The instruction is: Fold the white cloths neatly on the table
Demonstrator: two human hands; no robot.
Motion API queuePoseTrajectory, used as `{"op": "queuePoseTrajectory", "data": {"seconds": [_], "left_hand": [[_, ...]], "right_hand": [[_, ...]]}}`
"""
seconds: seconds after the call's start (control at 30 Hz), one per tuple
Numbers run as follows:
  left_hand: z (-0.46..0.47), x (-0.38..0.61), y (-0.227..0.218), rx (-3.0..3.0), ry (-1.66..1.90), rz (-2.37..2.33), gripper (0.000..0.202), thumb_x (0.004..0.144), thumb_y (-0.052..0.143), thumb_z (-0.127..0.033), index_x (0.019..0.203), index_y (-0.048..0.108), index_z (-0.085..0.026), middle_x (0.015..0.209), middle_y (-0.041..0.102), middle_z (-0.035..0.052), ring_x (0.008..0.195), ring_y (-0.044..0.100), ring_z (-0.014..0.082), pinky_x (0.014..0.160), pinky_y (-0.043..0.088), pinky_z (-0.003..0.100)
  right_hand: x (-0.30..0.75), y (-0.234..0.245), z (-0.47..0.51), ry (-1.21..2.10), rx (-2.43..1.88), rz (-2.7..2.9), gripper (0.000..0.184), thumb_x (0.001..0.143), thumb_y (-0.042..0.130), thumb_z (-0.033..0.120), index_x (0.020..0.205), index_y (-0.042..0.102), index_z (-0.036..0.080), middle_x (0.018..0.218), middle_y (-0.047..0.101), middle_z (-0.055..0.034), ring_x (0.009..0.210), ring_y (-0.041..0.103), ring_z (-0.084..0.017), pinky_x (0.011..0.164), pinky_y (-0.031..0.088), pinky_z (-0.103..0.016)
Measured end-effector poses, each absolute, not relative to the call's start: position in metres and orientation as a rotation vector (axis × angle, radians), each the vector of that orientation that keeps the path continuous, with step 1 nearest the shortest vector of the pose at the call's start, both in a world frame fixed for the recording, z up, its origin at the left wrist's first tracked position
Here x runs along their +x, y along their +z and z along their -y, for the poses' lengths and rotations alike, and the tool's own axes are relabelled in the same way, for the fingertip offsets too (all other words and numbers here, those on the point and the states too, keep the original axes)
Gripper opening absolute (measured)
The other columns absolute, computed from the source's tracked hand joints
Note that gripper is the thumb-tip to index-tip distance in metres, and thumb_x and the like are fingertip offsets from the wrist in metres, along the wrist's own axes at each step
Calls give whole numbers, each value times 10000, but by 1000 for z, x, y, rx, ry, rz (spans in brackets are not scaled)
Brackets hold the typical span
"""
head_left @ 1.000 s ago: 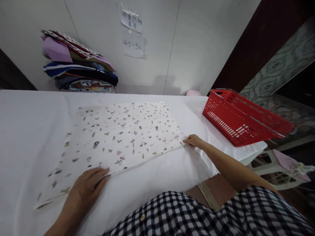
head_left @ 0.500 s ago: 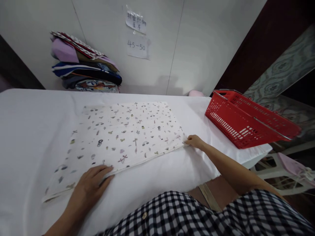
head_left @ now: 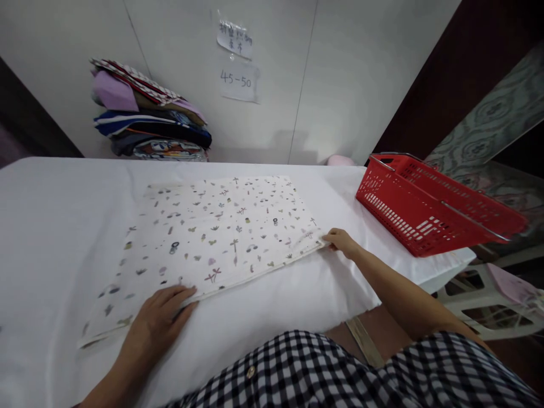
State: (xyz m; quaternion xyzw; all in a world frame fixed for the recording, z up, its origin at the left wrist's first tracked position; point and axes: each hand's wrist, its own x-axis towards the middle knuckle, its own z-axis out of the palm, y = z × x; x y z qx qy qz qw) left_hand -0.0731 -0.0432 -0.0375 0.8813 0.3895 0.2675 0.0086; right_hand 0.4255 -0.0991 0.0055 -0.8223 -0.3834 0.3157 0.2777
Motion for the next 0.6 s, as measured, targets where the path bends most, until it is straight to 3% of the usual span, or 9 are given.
{"op": "queuePoseTrajectory", "data": {"seconds": [0.13, 0.33, 0.47, 0.6], "left_hand": [[43, -74, -38, 2731, 806, -1201, 294, 843, 485, -418, 1008, 648, -239, 1009, 647, 57, 959, 596, 210, 872, 472, 346], [42, -63, -27, 2720, 735, -1253, 311, 846, 466, -440, 934, 667, -220, 978, 659, 71, 944, 599, 228, 843, 478, 357], [41, -29, -11, 2754, 624, -1126, 311, 871, 442, -400, 966, 656, -196, 979, 652, 77, 925, 590, 220, 822, 473, 353], [43, 20, 1, 2748, 534, -955, 285, 888, 438, -367, 1005, 629, -191, 1012, 626, 73, 943, 561, 214, 821, 458, 362]], "right_hand": [[432, 2, 102, 801, -2217, 984, 122, 772, 538, 268, 727, 454, 191, 458, 445, 63, 419, 459, -91, 403, 339, -191], [434, -3, 109, 708, -2234, 1135, 117, 760, 555, 292, 781, 486, 201, 542, 499, 54, 484, 477, -105, 460, 345, -208], [430, 3, 117, 568, -2275, 1304, 144, 749, 602, 303, 832, 534, 207, 726, 592, 3, 668, 526, -143, 602, 379, -236], [416, 10, 124, 112, -2157, 1783, 149, 836, 512, 269, 946, 581, 196, 1011, 603, -88, 952, 518, -212, 786, 399, -303]]}}
